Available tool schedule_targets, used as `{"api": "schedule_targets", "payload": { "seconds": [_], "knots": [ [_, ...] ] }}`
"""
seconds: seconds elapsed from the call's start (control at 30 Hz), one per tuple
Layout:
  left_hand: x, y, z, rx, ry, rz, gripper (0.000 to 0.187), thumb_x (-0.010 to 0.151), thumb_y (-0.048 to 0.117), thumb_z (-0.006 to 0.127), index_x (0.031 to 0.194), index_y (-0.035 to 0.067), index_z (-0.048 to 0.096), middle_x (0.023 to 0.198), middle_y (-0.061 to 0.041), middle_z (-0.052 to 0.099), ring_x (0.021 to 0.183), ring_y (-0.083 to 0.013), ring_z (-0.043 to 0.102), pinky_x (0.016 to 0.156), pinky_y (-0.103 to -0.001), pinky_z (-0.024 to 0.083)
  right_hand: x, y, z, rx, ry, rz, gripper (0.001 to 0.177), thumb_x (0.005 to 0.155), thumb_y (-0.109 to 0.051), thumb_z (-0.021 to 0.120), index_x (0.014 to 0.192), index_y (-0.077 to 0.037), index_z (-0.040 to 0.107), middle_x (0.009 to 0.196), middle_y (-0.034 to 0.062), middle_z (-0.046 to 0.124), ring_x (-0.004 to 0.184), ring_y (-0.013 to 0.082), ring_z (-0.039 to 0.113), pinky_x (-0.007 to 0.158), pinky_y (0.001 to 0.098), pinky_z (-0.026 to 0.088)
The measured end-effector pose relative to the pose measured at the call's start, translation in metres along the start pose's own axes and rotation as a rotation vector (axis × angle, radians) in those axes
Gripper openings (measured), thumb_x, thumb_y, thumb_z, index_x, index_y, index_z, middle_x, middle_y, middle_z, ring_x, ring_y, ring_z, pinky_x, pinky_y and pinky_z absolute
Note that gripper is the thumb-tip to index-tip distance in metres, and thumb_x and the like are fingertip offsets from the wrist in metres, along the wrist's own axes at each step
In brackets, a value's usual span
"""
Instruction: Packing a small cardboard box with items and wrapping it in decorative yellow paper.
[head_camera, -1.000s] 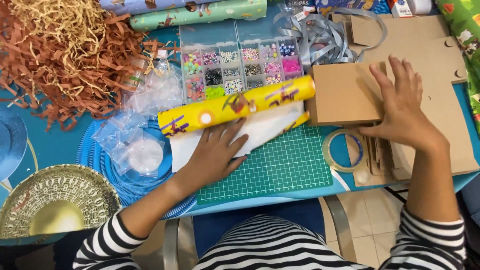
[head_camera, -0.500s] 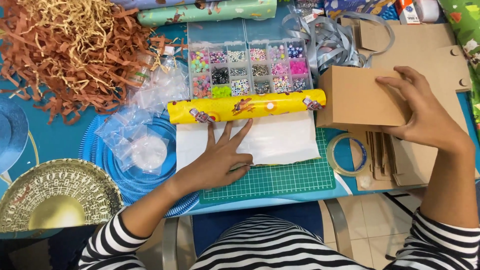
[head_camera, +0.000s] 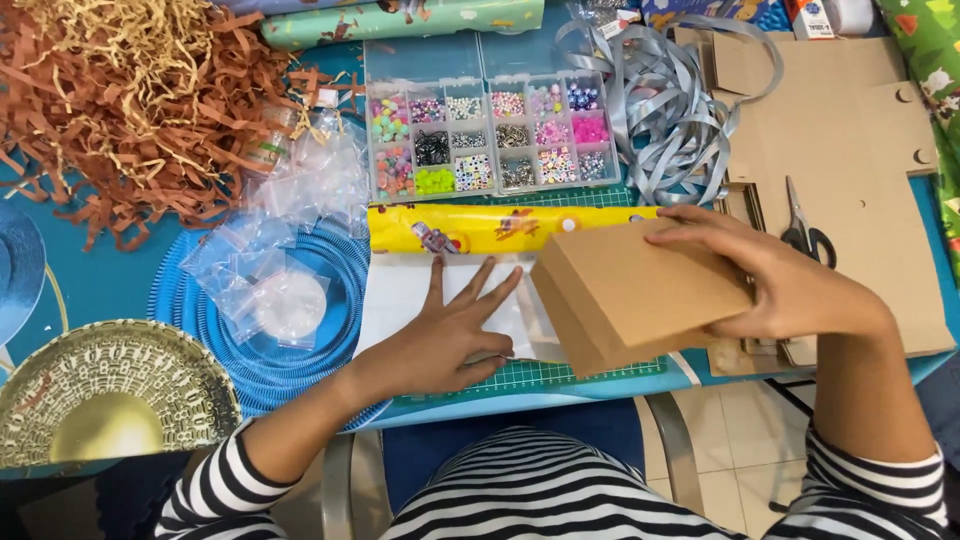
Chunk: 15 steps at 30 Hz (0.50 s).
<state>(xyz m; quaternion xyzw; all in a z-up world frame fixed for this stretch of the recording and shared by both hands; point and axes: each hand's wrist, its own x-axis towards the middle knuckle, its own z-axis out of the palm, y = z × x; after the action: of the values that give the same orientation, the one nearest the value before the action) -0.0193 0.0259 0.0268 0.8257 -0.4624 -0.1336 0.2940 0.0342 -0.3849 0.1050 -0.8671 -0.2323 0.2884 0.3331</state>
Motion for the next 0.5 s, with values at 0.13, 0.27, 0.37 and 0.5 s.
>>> {"api": "schedule_targets", "payload": {
  "seconds": [0.13,0.27,0.37,0.5],
  "knots": [
    [-0.010,0.000,0.034,0.122,0.057,0.063,0.020,0.108,0.027,0.062,0.108,0.015,0.078,0.162,-0.024,0.053,0.156,-0.0464,0.040,0.116,-0.090,0.016,0.018,-0.033,0.017,-0.133,0.153,0.032,0.097,0.074,-0.022,0.090,0.160,-0.028,0.046,0.179,0.0080,0.033,0.167,0.0304,0.027,0.113,0.0556,0.045],
    [-0.020,0.012,0.064,0.463,0.185,0.223,0.032,0.094,0.002,0.079,0.125,0.001,0.072,0.142,-0.024,0.072,0.139,-0.0394,0.065,0.113,-0.055,0.053,0.029,-0.049,0.042,-0.257,0.182,0.070,0.101,0.070,-0.021,0.095,0.158,-0.025,0.043,0.183,0.0141,0.012,0.168,0.0387,0.019,0.110,0.0587,0.047],
    [-0.021,0.029,0.074,0.626,0.233,0.243,0.030,0.097,0.004,0.076,0.127,-0.002,0.073,0.135,-0.024,0.076,0.129,-0.0378,0.072,0.109,-0.047,0.060,0.039,-0.055,0.065,-0.358,0.178,0.032,0.109,0.070,-0.025,0.097,0.161,-0.025,0.037,0.182,0.0186,0.010,0.167,0.0435,0.020,0.102,0.0619,0.054],
    [-0.021,0.040,0.085,0.767,0.211,0.269,0.031,0.101,0.002,0.069,0.132,-0.005,0.071,0.134,-0.028,0.075,0.121,-0.0392,0.076,0.106,-0.046,0.063,0.054,-0.068,0.084,-0.449,0.176,-0.044,0.113,0.069,-0.036,0.097,0.162,-0.024,0.034,0.180,0.0212,0.014,0.158,0.0480,0.035,0.086,0.0593,0.063]
  ]
}}
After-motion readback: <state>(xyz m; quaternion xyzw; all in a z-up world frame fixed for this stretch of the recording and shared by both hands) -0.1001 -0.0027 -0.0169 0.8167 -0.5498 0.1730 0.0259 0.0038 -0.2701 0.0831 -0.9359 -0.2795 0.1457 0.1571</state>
